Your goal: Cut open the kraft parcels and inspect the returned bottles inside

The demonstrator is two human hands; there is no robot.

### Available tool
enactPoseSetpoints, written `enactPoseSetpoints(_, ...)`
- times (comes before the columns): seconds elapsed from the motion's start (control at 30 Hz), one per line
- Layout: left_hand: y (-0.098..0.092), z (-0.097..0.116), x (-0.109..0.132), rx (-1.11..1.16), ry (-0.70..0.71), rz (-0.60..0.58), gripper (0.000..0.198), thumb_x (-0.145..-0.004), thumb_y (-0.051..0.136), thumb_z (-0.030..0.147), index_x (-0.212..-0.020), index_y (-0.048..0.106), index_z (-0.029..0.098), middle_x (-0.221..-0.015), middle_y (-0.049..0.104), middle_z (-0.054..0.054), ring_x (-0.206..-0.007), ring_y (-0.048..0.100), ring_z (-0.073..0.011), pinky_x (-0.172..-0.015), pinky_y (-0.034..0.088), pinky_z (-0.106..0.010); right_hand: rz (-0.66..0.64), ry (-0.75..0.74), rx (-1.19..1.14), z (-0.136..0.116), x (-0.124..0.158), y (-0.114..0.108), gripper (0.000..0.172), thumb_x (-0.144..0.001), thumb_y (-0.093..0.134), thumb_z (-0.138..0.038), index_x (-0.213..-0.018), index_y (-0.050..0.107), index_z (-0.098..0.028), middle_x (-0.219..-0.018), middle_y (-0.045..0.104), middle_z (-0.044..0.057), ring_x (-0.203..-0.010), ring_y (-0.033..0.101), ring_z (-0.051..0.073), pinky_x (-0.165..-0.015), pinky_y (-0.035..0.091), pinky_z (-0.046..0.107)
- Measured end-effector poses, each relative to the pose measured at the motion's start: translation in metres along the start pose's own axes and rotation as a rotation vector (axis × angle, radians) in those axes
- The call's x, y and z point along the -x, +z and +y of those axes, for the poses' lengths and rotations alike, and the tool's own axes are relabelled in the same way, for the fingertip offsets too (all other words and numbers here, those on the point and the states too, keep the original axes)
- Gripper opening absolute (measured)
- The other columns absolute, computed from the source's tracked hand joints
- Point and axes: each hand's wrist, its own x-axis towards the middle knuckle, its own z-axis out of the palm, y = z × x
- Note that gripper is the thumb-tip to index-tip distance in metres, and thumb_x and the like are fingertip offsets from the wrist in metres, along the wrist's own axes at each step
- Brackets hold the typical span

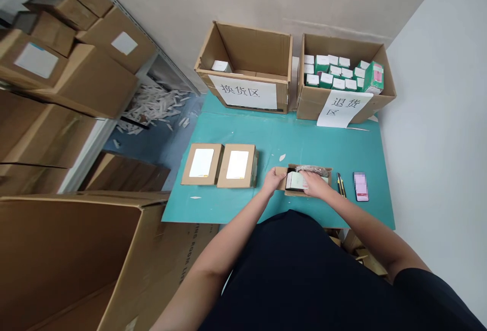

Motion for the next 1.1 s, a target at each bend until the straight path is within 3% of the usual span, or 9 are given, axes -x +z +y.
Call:
enactPoseSetpoints(0.2, -0.003, -0.004, -0.011, -0.062, -0.041, 0.071, 0.025, -0.074, 0.071, 0.039, -0.087, 0.062, 0.019, -0.089, 0.076, -0.004, -0.081, 0.07, -0.0211, -0.073, 0.055, -0.032, 0.038, -0.022, -0.109, -0.001, 0.003, -0.014, 0.08, -0.073, 0.068, -0.012, -0.148, 0.039, -0.018, -0.142, 0.054, 0.018, -0.131, 0.053, 0.03, -0.108, 0.043, 0.044)
enactPoseSetpoints(0.43, -0.01, 0.002, -0.025, -0.04, -0.024, 0.094, 0.031, -0.075, 0.068, 0.045, -0.09, 0.064, 0.019, -0.095, 0.076, -0.006, -0.085, 0.07, -0.0225, -0.074, 0.055, -0.033, 0.115, -0.054, -0.199, -0.003, 0.008, -0.025, 0.082, -0.073, 0.068, -0.012, -0.149, 0.038, -0.021, -0.145, 0.052, 0.017, -0.136, 0.049, 0.03, -0.113, 0.04, 0.048)
enactPoseSetpoints(0.7, -0.009, 0.019, -0.053, -0.098, -0.005, 0.165, 0.026, -0.079, 0.066, 0.04, -0.093, 0.065, 0.017, -0.093, 0.076, -0.007, -0.083, 0.071, -0.0222, -0.071, 0.055, -0.031, 0.266, -0.013, -0.423, -0.015, 0.005, -0.068, 0.083, -0.075, 0.073, -0.023, -0.149, 0.035, -0.023, -0.148, 0.049, 0.017, -0.136, 0.049, 0.032, -0.111, 0.041, 0.049)
enactPoseSetpoints(0.83, -0.01, 0.03, -0.058, -0.161, 0.01, 0.192, 0.021, -0.082, 0.064, 0.035, -0.09, 0.066, 0.016, -0.095, 0.076, -0.01, -0.09, 0.071, -0.0262, -0.079, 0.056, -0.036, 0.405, 0.003, -0.538, -0.025, 0.017, -0.084, 0.087, -0.075, 0.076, -0.028, -0.15, 0.031, -0.024, -0.147, 0.05, 0.017, -0.136, 0.049, 0.033, -0.112, 0.042, 0.051)
enactPoseSetpoints(0.9, -0.014, 0.036, -0.055, -0.191, 0.014, 0.202, 0.023, -0.082, 0.066, 0.034, -0.095, 0.067, 0.015, -0.1, 0.075, -0.013, -0.097, 0.071, -0.0289, -0.086, 0.055, -0.039, 0.481, -0.009, -0.607, -0.03, 0.028, -0.087, 0.087, -0.076, 0.076, -0.031, -0.15, 0.03, -0.024, -0.148, 0.049, 0.017, -0.138, 0.048, 0.033, -0.112, 0.042, 0.051)
enactPoseSetpoints(0.97, -0.021, 0.044, -0.045, -0.233, 0.054, 0.221, 0.035, -0.083, 0.067, 0.034, -0.112, 0.066, 0.015, -0.117, 0.072, -0.017, -0.109, 0.068, -0.031, -0.095, 0.053, -0.042, 0.541, -0.018, -0.681, -0.033, 0.041, -0.086, 0.087, -0.078, 0.076, -0.034, -0.15, 0.029, -0.024, -0.148, 0.049, 0.017, -0.138, 0.048, 0.033, -0.113, 0.041, 0.05)
enactPoseSetpoints(1.1, -0.034, 0.066, 0.002, -0.354, 0.357, 0.263, 0.055, -0.091, 0.061, 0.036, -0.142, 0.051, 0.02, -0.155, 0.047, -0.015, -0.145, 0.042, -0.0294, -0.119, 0.035, -0.045, 0.571, 0.014, -0.815, -0.039, 0.066, -0.077, 0.087, -0.079, 0.075, -0.038, -0.15, 0.027, -0.024, -0.149, 0.048, 0.018, -0.138, 0.049, 0.032, -0.112, 0.044, 0.05)
